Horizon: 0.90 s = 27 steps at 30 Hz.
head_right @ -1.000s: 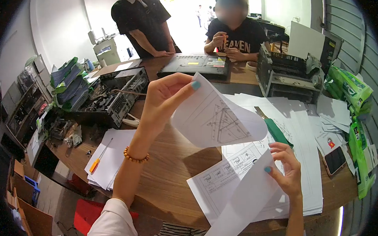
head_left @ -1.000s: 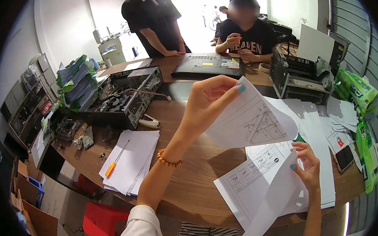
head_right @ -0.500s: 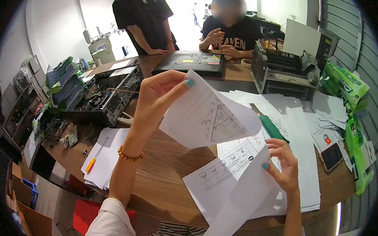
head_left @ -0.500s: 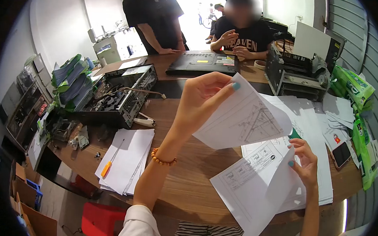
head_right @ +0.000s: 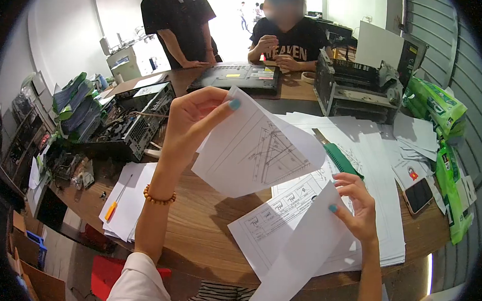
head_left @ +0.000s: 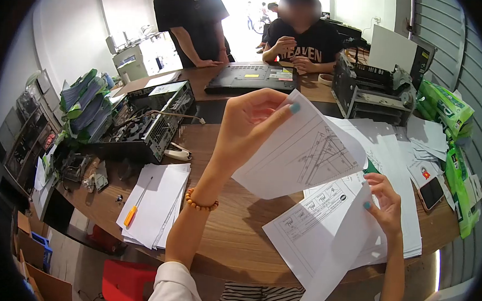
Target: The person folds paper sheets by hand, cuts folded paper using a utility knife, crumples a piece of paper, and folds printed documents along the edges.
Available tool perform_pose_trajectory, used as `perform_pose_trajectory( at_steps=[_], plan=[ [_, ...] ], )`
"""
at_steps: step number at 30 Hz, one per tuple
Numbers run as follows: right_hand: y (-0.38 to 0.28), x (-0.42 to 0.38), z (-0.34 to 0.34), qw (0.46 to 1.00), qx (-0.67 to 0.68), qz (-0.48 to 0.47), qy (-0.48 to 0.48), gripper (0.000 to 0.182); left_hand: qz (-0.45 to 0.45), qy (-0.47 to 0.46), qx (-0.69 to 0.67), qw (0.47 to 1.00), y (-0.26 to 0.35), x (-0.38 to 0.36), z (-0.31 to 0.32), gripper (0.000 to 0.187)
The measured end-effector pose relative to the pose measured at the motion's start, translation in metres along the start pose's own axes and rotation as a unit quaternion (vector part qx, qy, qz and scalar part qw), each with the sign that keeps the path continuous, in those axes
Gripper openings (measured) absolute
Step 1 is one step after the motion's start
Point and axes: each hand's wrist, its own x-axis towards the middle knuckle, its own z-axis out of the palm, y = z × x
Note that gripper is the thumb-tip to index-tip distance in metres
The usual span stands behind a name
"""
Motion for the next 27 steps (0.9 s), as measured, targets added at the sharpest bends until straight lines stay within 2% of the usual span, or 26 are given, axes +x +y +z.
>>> perform_pose_trajectory(
  at_steps=[27],
  plan=[
    [-0.0018, 0.0004, 0.0007, 1.0, 0.0, 0.003, 0.004, 0.021, 0.0, 0.006, 0.017, 1.0, 0.0034, -0.0005, -0.0005, 0.019]
  ],
)
